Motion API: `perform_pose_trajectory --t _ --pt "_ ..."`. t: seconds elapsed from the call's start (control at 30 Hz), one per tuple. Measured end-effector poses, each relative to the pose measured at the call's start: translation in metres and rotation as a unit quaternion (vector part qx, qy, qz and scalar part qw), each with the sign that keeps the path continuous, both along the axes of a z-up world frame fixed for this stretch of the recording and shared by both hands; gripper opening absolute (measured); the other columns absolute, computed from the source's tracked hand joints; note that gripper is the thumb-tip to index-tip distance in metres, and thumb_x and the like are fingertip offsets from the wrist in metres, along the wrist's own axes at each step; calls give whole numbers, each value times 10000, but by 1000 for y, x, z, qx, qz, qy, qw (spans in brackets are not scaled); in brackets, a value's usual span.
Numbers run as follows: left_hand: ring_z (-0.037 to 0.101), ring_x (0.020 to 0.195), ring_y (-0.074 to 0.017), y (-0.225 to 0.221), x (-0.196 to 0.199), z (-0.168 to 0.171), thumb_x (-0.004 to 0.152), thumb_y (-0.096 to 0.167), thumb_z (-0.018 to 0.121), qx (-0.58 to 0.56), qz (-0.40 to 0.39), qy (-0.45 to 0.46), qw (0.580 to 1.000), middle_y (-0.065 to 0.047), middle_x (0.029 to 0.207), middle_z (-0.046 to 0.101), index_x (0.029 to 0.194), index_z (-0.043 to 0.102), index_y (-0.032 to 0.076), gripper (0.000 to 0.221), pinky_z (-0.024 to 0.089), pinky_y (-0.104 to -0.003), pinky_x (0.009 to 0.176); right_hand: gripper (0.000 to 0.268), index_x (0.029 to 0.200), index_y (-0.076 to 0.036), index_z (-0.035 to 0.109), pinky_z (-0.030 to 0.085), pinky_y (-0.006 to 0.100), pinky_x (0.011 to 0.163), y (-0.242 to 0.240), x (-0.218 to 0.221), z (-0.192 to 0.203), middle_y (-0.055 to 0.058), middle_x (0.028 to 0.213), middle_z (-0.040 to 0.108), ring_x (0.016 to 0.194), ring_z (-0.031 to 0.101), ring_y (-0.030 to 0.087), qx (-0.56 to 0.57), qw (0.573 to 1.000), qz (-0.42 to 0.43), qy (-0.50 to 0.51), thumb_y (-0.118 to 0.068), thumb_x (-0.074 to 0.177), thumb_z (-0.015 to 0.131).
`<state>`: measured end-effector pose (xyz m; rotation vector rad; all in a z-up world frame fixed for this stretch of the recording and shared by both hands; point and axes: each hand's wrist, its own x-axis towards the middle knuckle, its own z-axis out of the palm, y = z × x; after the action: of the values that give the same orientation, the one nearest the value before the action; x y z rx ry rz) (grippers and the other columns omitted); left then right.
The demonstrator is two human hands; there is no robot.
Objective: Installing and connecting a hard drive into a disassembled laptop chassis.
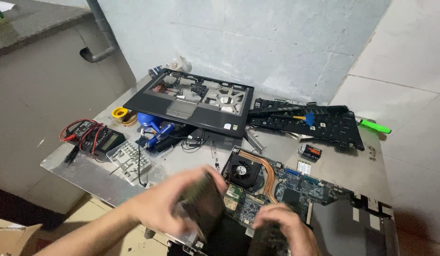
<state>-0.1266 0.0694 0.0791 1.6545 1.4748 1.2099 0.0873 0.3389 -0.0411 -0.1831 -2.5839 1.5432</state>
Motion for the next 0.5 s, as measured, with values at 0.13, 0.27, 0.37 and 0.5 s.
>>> perform_pose_trajectory --t 0.13,0.27,0.37,0.5 --pt "724 1106 -213 -29 -29 18 826 261 806 31 111 -4 993 -111 1345 639 1536 454 103 808 716 -380 921 618 1556 -169 656 581 543 1146 -16 -6 31 116 1508 688 1304 757 301 112 985 118 54 -426 1012 796" --pt "774 1321 -299 -44 -44 27 744 253 883 -186 189 263 928 -155 1414 765 1660 379 68 1062 627 -484 1162 490 1646 -50 557 432 590 1231 -28 -16 56 200 1669 566 1525 541 405 261 871 359 213 -260 1205 590" --pt "742 1228 -298 -44 -35 12 742 369 790 -239 165 410 865 -123 1295 798 1563 501 143 900 579 -550 1095 555 1740 -108 346 256 595 1358 -21 -22 41 133 1798 326 1659 293 376 257 857 427 129 -246 1226 502" --pt "621 1288 -399 -47 -41 -12 806 492 825 -298 168 479 809 -177 1458 653 1683 398 155 1032 477 -576 1132 571 1741 -116 321 263 581 1366 -22 -23 43 119 1805 298 1673 251 364 246 859 436 107 -219 1213 513"
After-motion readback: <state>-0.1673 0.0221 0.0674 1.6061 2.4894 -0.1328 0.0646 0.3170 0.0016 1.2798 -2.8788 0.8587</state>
